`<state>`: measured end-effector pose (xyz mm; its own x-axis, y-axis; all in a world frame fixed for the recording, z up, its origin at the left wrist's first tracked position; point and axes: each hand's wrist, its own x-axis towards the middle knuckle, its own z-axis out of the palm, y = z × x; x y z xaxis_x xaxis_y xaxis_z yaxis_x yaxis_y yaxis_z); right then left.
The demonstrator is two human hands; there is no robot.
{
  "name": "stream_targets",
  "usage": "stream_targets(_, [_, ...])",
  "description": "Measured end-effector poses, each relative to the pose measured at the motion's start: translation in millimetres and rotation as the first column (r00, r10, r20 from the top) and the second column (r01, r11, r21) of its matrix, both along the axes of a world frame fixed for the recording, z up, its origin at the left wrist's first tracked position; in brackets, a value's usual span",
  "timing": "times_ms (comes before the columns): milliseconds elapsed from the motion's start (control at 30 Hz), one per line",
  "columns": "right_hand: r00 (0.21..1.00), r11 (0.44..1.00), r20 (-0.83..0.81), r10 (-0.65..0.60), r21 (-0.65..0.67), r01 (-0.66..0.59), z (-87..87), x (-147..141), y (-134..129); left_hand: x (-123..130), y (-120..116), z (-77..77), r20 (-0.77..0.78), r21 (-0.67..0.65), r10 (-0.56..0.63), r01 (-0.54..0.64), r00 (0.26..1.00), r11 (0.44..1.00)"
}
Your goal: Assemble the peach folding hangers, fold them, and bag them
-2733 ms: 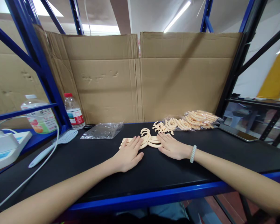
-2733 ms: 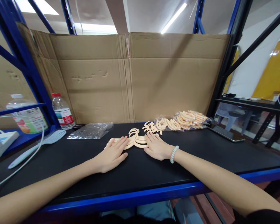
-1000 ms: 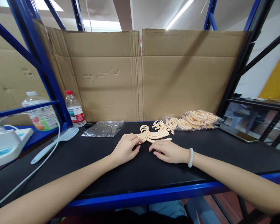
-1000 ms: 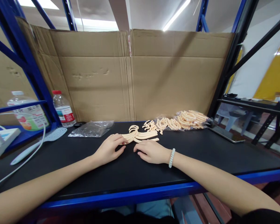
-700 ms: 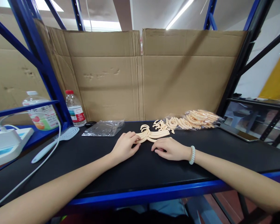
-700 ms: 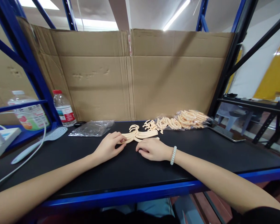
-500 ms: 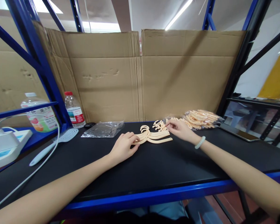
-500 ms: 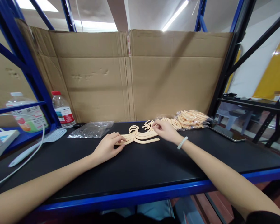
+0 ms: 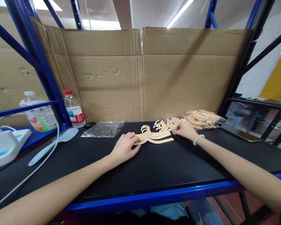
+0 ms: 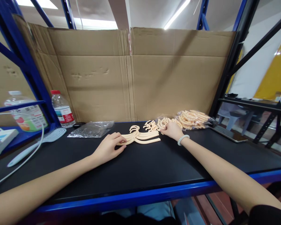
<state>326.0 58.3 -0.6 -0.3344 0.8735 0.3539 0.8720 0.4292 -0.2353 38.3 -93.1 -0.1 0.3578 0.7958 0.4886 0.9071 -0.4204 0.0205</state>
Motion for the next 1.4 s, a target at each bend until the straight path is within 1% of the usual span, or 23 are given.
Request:
stream_targets(133, [0.999, 1.000, -0.023, -0.023, -0.012, 0.023, -1.2, -1.4, -2.0, 0.0, 0.3, -0.8, 0.005, -0.006, -0.003, 0.003, 1.000, 1.000])
stream_targets(267, [0.998, 0.998, -0.019, -0.061, 0.016, 0.061, -0.6, -5.4, -8.0, -0.5, 0.2, -1.2, 0.008, -0.001, -0.004, 0.004, 1.000, 1.000])
stream_targets(367, [0.996, 0.996, -0.012, -0.090, -0.021, 0.089, -1.5, -8.6, -9.7, -0.8, 0.3, -1.5, 0.006, 0.002, -0.005, 0.005, 1.000, 1.000])
stream_targets(533, [0.993, 0.995, -0.100, -0.070, -0.078, 0.062, -5.6, -7.6, -3.9, -0.4, 0.1, -1.3, 0.008, -0.012, -0.002, 0.002, 1.000, 1.000])
stream_targets(633, [0.984, 0.988, -0.168, -0.064, -0.148, 0.039, -4.9, -4.1, -1.2, -0.2, -0.1, -1.0, 0.015, -0.013, -0.005, 0.005, 1.000, 1.000])
stream_targets(767, [0.948, 0.965, -0.306, -0.088, -0.263, 0.004, 0.1, -1.8, -2.4, -0.8, 0.1, -1.6, 0.012, -0.009, -0.005, 0.005, 1.000, 1.000])
stream_targets(833, [0.921, 0.961, -0.381, -0.084, -0.274, -0.025, 2.6, -2.5, -3.8, -1.2, 0.2, -2.1, 0.008, -0.008, -0.004, 0.004, 1.000, 1.000])
stream_targets(900, [0.892, 0.968, -0.444, -0.079, -0.247, -0.037, 4.7, -3.3, -4.8, -1.5, 0.3, -2.2, 0.005, -0.007, -0.003, 0.003, 1.000, 1.000])
stream_targets(1000, [0.856, 0.984, -0.512, -0.074, -0.174, -0.020, 9.4, -1.9, -5.4, -1.3, 0.5, -1.8, 0.005, -0.006, -0.004, 0.004, 1.000, 1.000])
stream_targets(1033, [0.850, 0.992, -0.523, -0.056, -0.128, -0.013, 12.1, -0.2, -5.6, -1.2, 0.6, -1.7, 0.006, -0.006, -0.003, 0.003, 1.000, 1.000])
stream_targets(1100, [0.856, 1.000, -0.517, 0.005, 0.019, 0.005, 19.7, 4.9, -6.6, -1.1, 0.6, -1.6, 0.007, -0.010, 0.004, -0.004, 1.000, 1.000])
stream_targets(1167, [0.868, 0.983, -0.494, 0.055, 0.181, 0.040, 29.6, 11.8, -8.7, -1.3, 0.4, -2.0, 0.009, -0.012, 0.008, -0.008, 1.000, 1.000])
stream_targets(1200, [0.868, 0.971, -0.493, 0.058, 0.228, 0.065, 34.7, 15.3, -10.1, -1.4, 0.3, -2.2, 0.009, -0.012, 0.009, -0.009, 1.000, 1.000])
stream_targets(1233, [0.862, 0.968, -0.505, 0.047, 0.235, 0.085, 39.3, 18.6, -11.5, -1.5, 0.1, -2.4, 0.010, -0.012, 0.010, -0.010, 1.000, 1.000])
stream_targets(1267, [0.850, 0.974, -0.526, 0.028, 0.206, 0.096, 43.2, 21.4, -12.9, -1.6, 0.0, -2.4, 0.010, -0.013, 0.012, -0.012, 1.000, 1.000])
stream_targets(1300, [0.834, 0.984, -0.552, 0.005, 0.149, 0.093, 45.8, 23.4, -14.0, -1.6, -0.2, -2.4, 0.009, -0.015, 0.014, -0.014, 1.000, 1.000])
stream_targets(1367, [0.807, 0.999, -0.590, -0.035, -0.018, 0.031, 46.5, 25.1, -15.0, -1.6, -0.3, -2.0, 0.011, -0.022, 0.015, -0.014, 1.000, 1.000])
stream_targets(1400, [0.799, 0.994, -0.599, -0.047, -0.105, -0.020, 44.6, 24.7, -14.9, -1.5, -0.3, -1.7, 0.013, -0.026, 0.012, -0.012, 1.000, 1.000])
